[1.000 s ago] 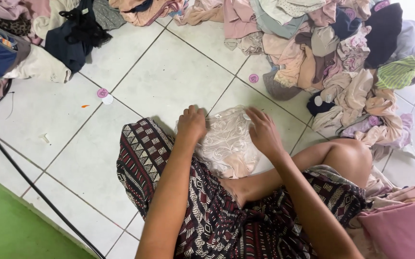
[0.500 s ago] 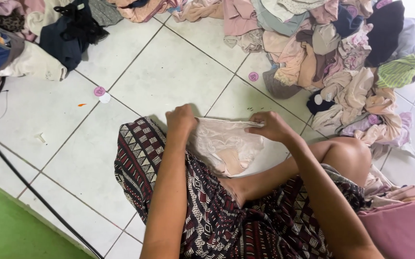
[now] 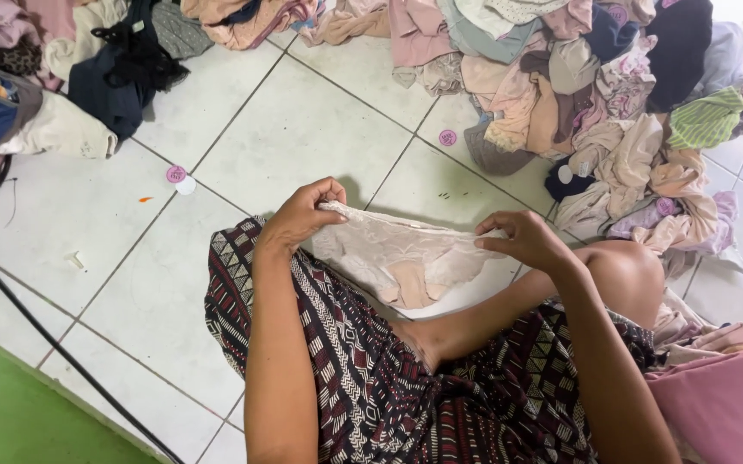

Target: Folding various small clothing items, primarily underwear, from a large pile on the floor into neat stacks.

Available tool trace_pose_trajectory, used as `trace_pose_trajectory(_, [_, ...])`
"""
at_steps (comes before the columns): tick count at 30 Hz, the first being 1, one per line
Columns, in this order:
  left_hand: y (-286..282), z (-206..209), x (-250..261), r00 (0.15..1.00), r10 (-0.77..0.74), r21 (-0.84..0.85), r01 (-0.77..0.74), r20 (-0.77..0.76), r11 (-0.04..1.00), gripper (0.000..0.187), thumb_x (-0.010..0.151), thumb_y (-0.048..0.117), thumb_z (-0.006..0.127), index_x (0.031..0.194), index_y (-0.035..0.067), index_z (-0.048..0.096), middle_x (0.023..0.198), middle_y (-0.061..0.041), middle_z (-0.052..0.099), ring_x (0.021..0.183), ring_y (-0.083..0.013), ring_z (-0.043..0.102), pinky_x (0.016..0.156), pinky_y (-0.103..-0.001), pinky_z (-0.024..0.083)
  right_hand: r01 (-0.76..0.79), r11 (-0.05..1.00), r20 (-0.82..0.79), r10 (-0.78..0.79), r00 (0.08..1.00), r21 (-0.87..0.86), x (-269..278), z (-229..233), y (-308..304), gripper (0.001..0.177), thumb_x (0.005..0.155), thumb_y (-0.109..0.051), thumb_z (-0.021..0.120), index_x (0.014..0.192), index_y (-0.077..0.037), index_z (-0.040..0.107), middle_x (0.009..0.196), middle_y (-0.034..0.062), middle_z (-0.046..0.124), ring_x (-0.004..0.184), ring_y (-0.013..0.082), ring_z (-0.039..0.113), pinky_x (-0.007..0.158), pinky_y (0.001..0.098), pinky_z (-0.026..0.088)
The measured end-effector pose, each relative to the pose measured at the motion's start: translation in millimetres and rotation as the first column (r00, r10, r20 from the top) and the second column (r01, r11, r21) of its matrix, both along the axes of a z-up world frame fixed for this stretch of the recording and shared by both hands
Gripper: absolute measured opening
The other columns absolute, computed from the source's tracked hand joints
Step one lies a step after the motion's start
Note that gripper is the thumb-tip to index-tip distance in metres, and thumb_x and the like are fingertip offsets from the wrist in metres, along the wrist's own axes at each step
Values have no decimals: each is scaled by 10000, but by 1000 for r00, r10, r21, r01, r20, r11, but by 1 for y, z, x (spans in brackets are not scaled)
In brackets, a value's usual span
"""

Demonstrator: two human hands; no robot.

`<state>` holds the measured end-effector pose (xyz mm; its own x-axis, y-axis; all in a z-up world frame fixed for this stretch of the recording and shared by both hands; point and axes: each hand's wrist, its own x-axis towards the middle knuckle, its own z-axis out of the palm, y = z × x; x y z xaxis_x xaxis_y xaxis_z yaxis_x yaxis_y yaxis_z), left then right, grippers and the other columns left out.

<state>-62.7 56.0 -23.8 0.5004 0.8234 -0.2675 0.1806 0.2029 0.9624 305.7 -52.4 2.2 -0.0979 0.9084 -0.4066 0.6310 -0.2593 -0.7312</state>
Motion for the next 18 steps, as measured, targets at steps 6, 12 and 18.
trace_pose_trajectory(6, [3,5,-6,985,-3,-53,12,174,999,260,729,-32,757,939,92,666,882,52,633,800,-25,594,745,-200,499,65,994,34,-68,997,83,21,-14,-14,210,822,-64,791,1020,-1,763,853,154,669,784,277,587,734,400,515])
trace_pose_trajectory(12, [-7,31,-10,962,-77,-137,116,261,984,201,754,-78,731,888,50,653,955,-119,673,832,-189,680,736,-351,597,58,993,8,-60,998,103,6,18,-25,230,763,-117,833,959,-11,775,970,179,747,848,298,640,828,449,526])
trace_pose_trajectory(18, [-13,19,-31,943,-113,-2,120,312,993,176,750,-52,765,799,48,630,1012,-184,650,893,-227,670,774,-378,557,91,970,46,-104,993,224,15,23,-30,188,782,-87,815,958,-31,779,976,150,750,884,277,678,887,422,535])
